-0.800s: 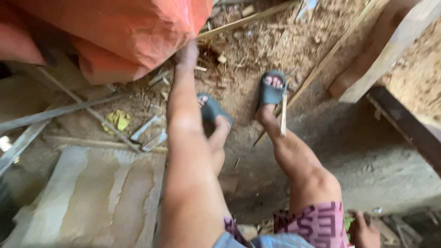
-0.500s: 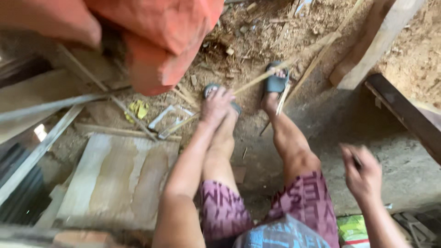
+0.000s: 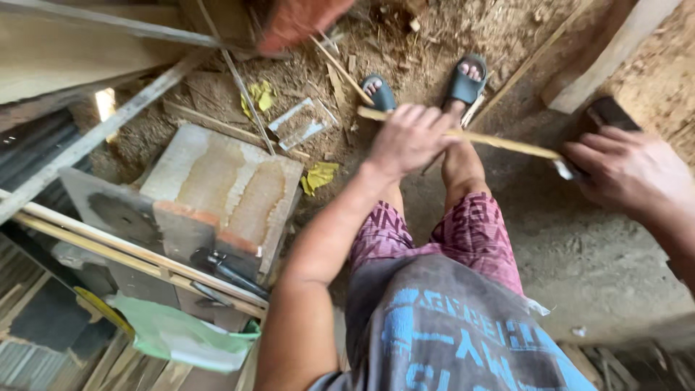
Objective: The person picks up a small wooden stick and a metal hand plane, then repeatedly rubs the plane's blade against a sharpening stone mounted on a workbench. The person adjusts the plane and continues sharpening the blade.
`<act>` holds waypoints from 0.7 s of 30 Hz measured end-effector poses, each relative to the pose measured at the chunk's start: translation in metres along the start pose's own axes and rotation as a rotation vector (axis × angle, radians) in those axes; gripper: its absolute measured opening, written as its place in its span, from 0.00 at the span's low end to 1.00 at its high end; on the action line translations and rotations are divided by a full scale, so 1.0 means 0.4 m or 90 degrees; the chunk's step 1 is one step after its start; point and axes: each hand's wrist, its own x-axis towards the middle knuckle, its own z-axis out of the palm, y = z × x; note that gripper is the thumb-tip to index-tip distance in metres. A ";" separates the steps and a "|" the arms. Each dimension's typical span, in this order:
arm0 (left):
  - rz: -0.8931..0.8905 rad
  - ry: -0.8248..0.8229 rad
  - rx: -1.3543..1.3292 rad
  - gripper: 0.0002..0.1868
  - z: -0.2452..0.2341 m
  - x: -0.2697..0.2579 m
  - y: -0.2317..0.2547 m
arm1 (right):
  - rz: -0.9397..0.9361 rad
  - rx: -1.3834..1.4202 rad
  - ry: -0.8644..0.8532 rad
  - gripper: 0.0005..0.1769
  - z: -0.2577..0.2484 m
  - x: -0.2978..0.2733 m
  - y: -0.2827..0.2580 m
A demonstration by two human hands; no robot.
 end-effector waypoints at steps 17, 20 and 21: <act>0.167 -0.139 0.108 0.27 -0.419 -0.027 0.239 | 0.164 0.307 0.066 0.13 0.014 -0.340 -0.320; 0.123 -0.136 0.046 0.26 -0.381 -0.026 0.295 | 0.221 0.252 0.124 0.10 0.029 -0.355 -0.327; 0.092 -0.148 0.000 0.23 -0.362 -0.027 0.312 | 0.235 0.232 0.120 0.11 0.031 -0.366 -0.326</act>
